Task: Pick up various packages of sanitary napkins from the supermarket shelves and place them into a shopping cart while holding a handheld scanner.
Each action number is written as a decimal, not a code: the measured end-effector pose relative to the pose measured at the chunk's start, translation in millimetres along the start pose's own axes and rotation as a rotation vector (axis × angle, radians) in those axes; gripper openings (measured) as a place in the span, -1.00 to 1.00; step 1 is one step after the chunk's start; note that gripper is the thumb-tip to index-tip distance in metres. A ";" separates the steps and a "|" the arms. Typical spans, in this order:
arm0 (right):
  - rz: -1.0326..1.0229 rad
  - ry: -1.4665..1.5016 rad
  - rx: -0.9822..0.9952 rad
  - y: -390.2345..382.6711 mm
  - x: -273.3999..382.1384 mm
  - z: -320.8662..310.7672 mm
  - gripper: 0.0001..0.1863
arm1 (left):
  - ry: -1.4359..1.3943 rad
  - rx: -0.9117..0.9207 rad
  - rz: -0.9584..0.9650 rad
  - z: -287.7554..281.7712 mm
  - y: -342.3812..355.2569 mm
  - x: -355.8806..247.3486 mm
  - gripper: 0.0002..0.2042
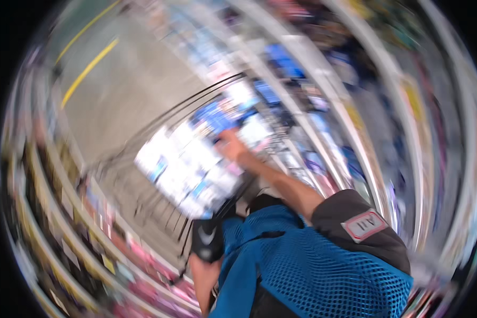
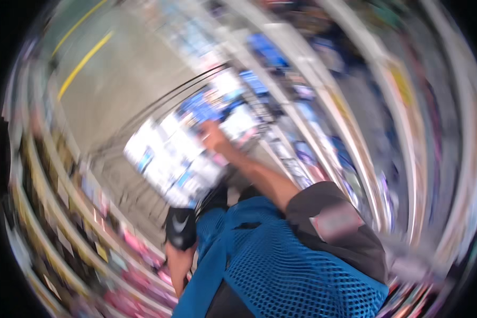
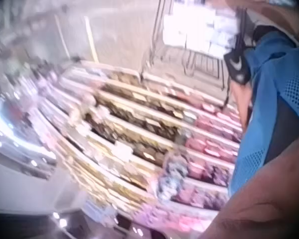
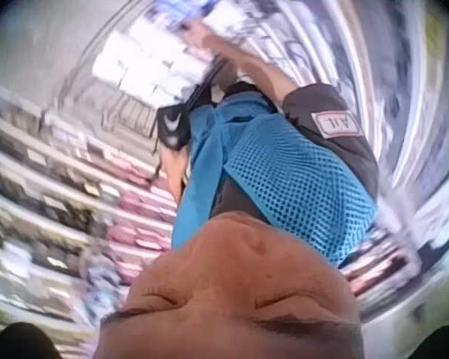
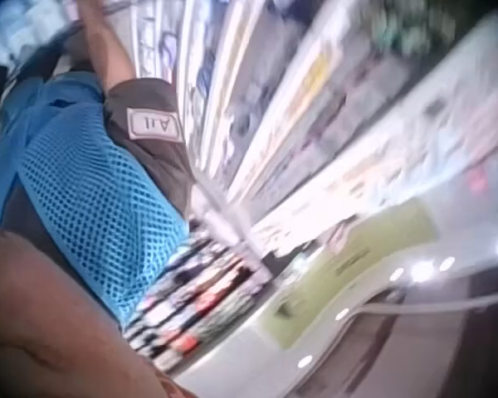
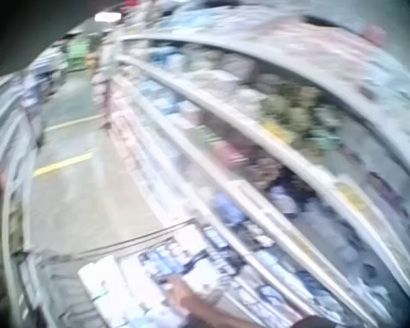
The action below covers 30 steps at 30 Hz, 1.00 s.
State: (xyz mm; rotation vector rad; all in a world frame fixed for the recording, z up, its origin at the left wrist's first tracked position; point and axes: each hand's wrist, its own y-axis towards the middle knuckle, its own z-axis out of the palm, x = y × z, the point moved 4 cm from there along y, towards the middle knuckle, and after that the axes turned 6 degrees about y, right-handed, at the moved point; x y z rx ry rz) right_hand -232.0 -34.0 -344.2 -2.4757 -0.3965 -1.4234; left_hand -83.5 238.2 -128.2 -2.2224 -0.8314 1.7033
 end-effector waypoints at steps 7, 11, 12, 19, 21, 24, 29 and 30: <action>0.362 0.920 0.081 -166.8 70.6 -174.8 -0.39 | 0.211 0.258 0.251 73.4 -1.1 -27.8 -0.58; 0.260 0.130 -0.679 -297.0 -16.8 -302.3 -0.71 | 0.239 0.504 0.330 133.7 -15.2 -66.4 -0.63; 0.225 0.160 -0.792 -330.5 -30.0 -326.7 -0.72 | 0.247 0.566 0.335 146.3 -21.4 -74.1 -0.65; 0.171 -0.269 -1.276 -424.6 -28.7 -439.4 -0.75 | 0.407 0.734 0.477 224.5 -40.3 -106.3 -0.68; 0.057 -0.494 -1.335 -419.5 -17.6 -470.3 -0.72 | 0.460 0.807 0.605 243.2 -56.5 -118.9 -0.69; 0.135 -0.551 -1.321 -405.6 -24.4 -500.9 -0.65 | 0.561 0.809 0.652 255.6 -67.6 -124.8 -0.69; 0.738 -0.741 -1.061 -377.3 -44.3 -512.4 -0.44 | 0.544 0.751 0.598 253.3 -83.2 -124.2 -0.70; 0.812 -0.790 -1.036 -373.6 -42.4 -511.8 -0.47 | 0.548 0.739 0.596 249.4 -81.9 -123.6 -0.70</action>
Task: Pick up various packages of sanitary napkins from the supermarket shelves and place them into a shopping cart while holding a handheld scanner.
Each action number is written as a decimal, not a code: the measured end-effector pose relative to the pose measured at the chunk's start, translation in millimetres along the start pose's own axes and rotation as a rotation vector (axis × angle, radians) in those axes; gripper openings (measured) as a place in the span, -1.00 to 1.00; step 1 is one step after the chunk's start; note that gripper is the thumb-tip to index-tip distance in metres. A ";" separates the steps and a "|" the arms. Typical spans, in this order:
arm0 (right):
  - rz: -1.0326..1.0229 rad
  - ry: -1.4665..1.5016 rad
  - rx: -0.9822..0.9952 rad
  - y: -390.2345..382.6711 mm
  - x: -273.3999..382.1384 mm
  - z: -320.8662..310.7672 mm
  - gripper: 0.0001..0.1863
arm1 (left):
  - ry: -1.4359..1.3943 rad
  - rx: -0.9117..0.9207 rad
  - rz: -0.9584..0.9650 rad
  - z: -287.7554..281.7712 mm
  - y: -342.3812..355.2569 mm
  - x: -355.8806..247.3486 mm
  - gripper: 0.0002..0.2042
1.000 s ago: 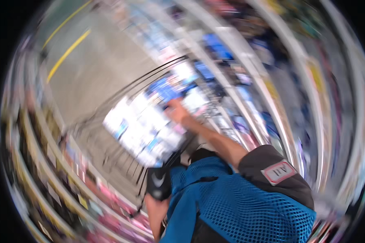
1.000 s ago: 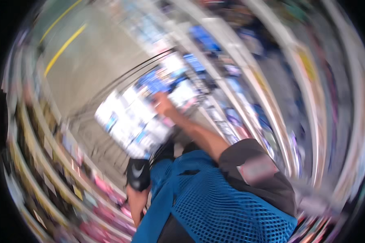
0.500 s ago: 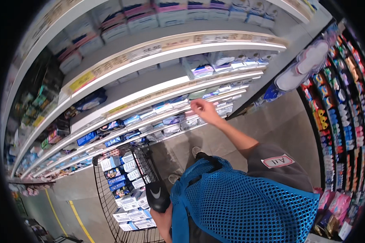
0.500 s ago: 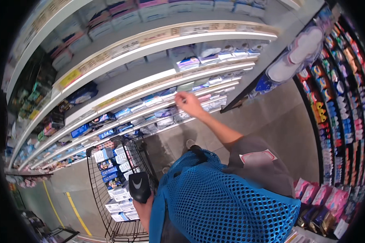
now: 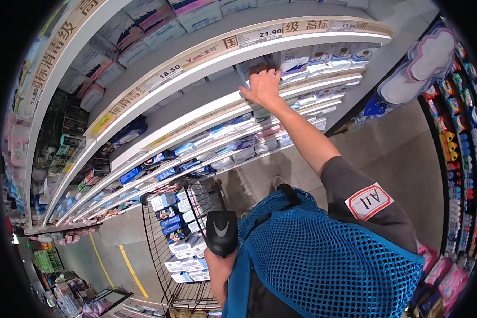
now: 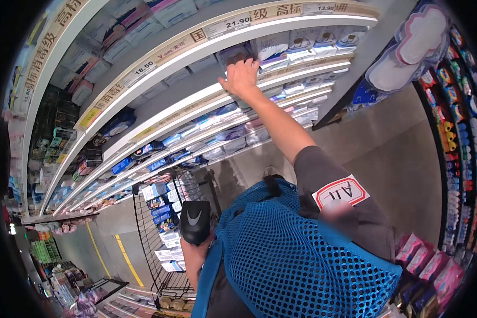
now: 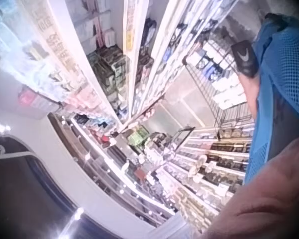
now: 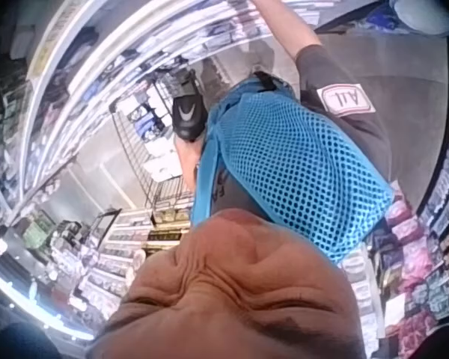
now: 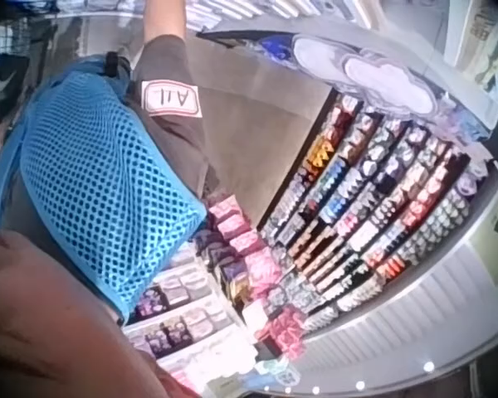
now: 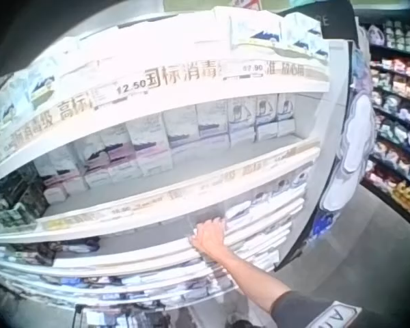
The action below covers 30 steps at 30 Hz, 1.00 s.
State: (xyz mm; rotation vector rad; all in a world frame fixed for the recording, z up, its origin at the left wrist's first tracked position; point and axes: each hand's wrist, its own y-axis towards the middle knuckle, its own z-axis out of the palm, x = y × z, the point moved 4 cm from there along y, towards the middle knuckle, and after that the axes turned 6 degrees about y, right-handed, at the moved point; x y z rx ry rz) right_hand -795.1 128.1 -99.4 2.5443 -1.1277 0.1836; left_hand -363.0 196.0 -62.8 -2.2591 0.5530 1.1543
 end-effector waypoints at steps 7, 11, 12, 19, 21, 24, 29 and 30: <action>0.002 0.094 0.047 5.9 5.2 7.4 -0.52 | -0.131 -0.018 -0.096 -6.1 -13.0 25.7 -0.72; -0.104 0.156 0.087 10.4 14.9 12.6 -0.52 | -0.116 -0.008 -0.100 -11.0 -15.8 34.9 -0.69; -0.115 0.154 0.167 10.9 18.9 13.7 -0.52 | -0.119 -0.013 -0.100 -12.0 -16.6 35.2 -0.69; 0.141 0.175 0.128 5.3 23.2 17.7 -0.36 | -0.154 -0.100 -0.076 -24.1 -22.1 22.9 -0.73; 0.138 0.199 0.165 10.8 29.6 14.4 -0.37 | -0.157 -0.131 -0.088 -26.6 -25.0 24.3 -0.74; 0.155 0.249 0.270 17.7 32.1 18.6 -0.34 | -0.188 -0.155 -0.142 -27.0 -28.0 32.3 -0.74; 0.199 0.788 0.043 29.3 35.7 26.0 -0.22 | -0.154 -0.083 -0.100 -28.3 -24.1 45.7 -0.72; 0.184 0.931 0.074 32.4 37.9 28.1 -0.22 | -0.156 -0.087 -0.095 -29.1 -25.1 45.6 -0.72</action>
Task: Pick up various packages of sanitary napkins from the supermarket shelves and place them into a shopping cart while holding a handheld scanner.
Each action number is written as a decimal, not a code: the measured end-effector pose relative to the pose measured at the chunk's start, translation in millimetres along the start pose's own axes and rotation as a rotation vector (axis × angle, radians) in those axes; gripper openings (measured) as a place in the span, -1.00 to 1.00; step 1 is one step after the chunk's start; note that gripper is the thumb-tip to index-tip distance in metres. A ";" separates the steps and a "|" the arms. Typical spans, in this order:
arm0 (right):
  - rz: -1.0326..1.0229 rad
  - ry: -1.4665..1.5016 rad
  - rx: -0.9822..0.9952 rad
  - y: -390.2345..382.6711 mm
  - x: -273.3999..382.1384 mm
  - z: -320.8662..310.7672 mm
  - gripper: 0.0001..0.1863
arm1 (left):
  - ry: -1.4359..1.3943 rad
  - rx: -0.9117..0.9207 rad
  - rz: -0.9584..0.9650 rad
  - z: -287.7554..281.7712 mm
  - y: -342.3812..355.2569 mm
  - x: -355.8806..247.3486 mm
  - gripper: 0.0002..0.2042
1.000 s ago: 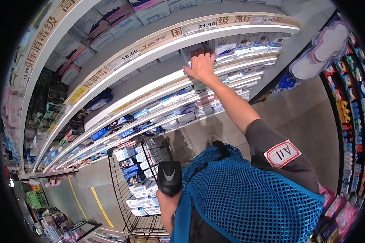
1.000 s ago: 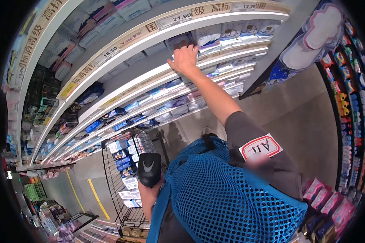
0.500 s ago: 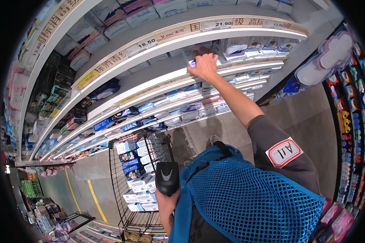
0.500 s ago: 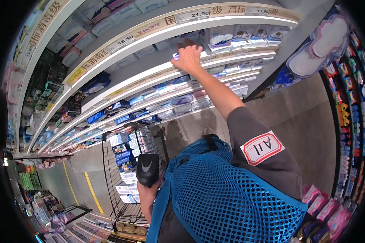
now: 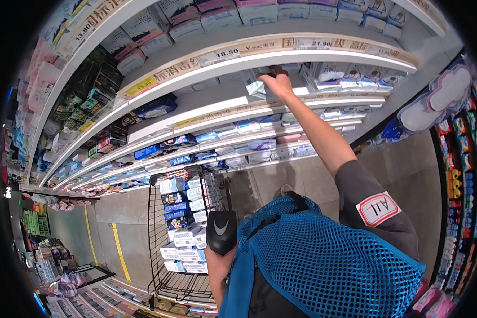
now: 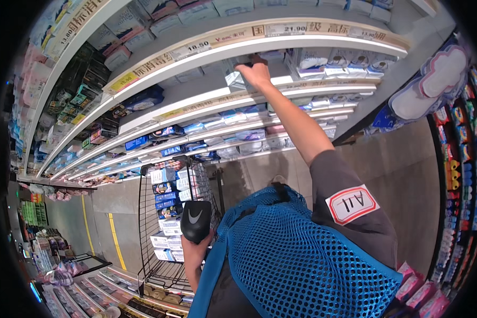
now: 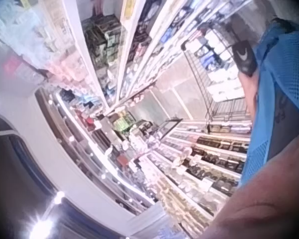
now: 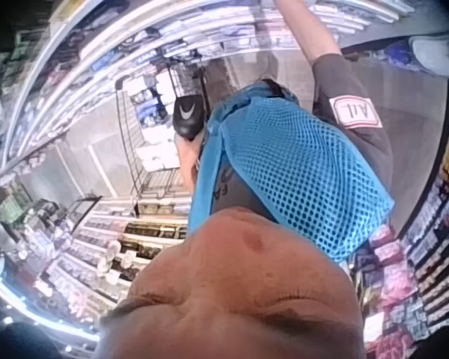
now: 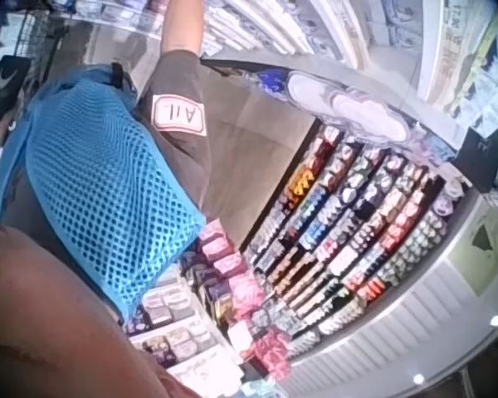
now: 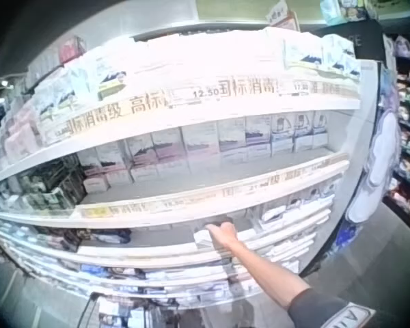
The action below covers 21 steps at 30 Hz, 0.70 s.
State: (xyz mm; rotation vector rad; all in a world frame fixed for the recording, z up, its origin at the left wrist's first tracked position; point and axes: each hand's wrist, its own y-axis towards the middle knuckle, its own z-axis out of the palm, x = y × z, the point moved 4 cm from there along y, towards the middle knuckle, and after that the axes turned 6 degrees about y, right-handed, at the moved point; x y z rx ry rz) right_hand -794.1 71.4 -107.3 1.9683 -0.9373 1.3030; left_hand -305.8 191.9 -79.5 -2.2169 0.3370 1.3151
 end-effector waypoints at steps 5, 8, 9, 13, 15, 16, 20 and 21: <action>-0.047 0.376 0.061 -35.2 19.3 2.2 -0.29 | 0.051 -0.017 0.052 -0.2 2.7 -8.5 -0.67; 0.081 0.670 0.224 -58.1 24.7 0.8 -0.33 | 0.016 -0.028 0.058 0.2 4.2 -8.0 -0.71; 0.170 0.759 0.312 -73.2 31.7 0.9 -0.37 | 0.009 -0.032 0.049 -0.4 4.7 -6.0 -0.71; 0.278 0.913 0.503 -110.7 33.0 -4.2 -0.41 | -0.021 -0.040 0.006 2.0 7.6 -4.5 -0.71; 0.266 0.983 0.577 -122.2 29.3 -6.1 -0.42 | -0.011 -0.044 0.019 3.1 7.7 -7.6 -0.70; 0.254 0.969 0.596 -127.1 28.4 -5.4 -0.43 | 0.003 -0.054 0.036 2.3 7.7 -9.2 -0.70; 0.276 0.984 0.591 -156.8 33.4 -13.7 -0.41 | 0.009 -0.043 0.022 1.4 6.8 -16.4 -0.69; 0.293 0.989 0.585 -163.8 34.3 -14.6 -0.41 | 0.001 -0.047 0.043 1.5 7.8 -22.3 -0.69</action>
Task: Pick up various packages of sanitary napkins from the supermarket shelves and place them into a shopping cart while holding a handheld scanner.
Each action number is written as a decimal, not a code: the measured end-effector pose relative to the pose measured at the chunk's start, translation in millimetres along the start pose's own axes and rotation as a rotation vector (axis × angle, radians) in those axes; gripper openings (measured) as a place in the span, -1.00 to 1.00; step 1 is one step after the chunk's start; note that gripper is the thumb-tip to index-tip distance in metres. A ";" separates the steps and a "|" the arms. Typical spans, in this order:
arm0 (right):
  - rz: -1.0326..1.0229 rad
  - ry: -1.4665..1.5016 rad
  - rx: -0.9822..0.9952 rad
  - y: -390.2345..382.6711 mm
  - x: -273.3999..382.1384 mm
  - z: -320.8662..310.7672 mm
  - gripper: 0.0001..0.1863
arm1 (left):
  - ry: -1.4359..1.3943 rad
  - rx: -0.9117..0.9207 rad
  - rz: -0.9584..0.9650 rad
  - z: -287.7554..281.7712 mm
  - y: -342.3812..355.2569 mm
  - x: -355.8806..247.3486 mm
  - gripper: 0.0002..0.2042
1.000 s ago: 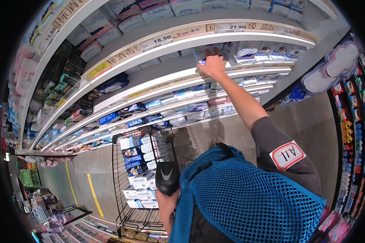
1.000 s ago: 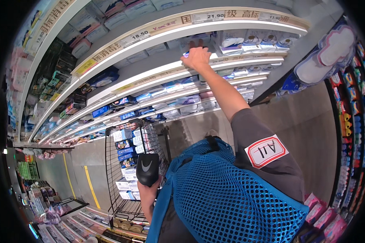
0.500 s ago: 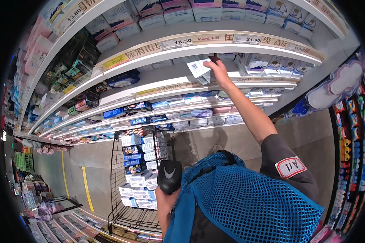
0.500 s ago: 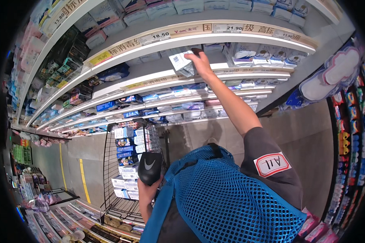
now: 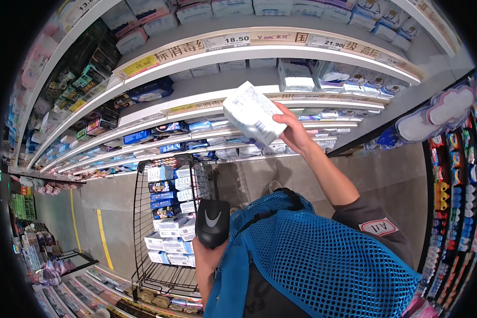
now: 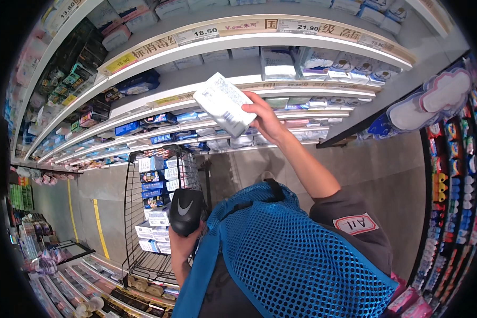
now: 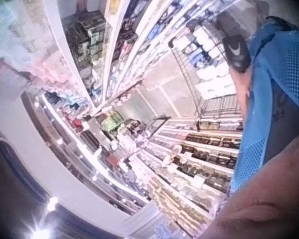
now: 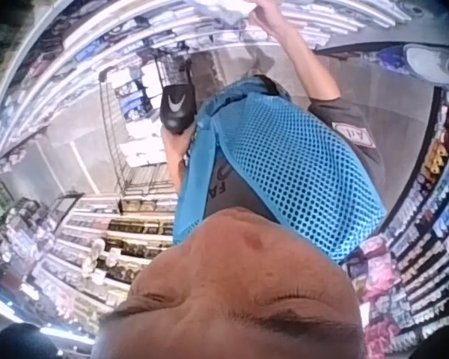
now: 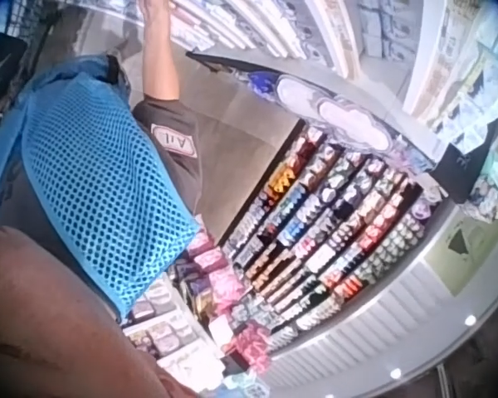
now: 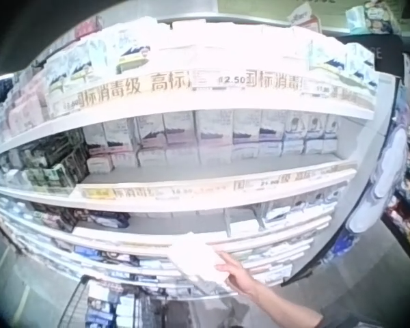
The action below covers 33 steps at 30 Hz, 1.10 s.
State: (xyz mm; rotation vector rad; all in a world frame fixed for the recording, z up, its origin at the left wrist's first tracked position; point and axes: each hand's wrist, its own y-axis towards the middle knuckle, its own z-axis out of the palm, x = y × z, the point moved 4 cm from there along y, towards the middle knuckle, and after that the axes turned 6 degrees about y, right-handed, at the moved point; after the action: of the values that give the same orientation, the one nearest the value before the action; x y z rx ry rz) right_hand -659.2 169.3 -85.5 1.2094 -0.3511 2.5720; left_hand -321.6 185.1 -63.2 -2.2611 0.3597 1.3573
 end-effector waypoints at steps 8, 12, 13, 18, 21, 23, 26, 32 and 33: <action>-0.290 -0.249 0.086 -49.7 -19.1 50.9 -0.33 | -0.006 0.077 0.122 -12.1 -11.8 -35.1 -0.51; -0.396 -0.501 0.192 -45.7 -45.9 54.9 -0.24 | 0.049 0.088 0.200 -12.8 -12.5 -38.6 -0.53; -0.366 -0.486 0.233 -45.2 -51.9 56.6 -0.24 | 0.005 0.077 0.201 -12.7 -13.1 -40.2 -0.56; -0.167 -0.511 0.252 -47.8 -81.6 54.9 -0.26 | -0.074 -0.002 0.121 -19.4 -21.6 -25.3 -0.55; 0.071 -0.355 0.096 -46.5 -109.1 43.4 -0.33 | -0.074 -0.031 0.127 -21.6 -30.2 -9.8 -0.59; 0.144 -0.546 0.155 -44.6 -132.1 55.7 -0.36 | -0.102 -0.100 0.152 -24.8 -37.6 5.8 -0.62; 0.271 -0.741 0.300 -41.7 -160.5 92.9 -0.44 | -0.155 -0.088 -0.023 -29.9 -55.8 32.7 -0.64; 0.699 -0.360 0.317 1.9 -265.3 156.6 -0.45 | -0.334 -0.357 -0.168 -72.3 -90.2 78.5 -0.59; 0.794 -0.314 0.337 9.4 -287.4 174.7 -0.45 | -0.347 -0.370 -0.170 -79.2 -96.0 83.7 -0.59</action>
State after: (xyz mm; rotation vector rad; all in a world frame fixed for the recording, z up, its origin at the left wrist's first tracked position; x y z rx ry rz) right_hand -362.5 60.9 -201.5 1.9157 -0.5736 3.1814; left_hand -178.6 227.1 -80.3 -2.2078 -0.2136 1.7985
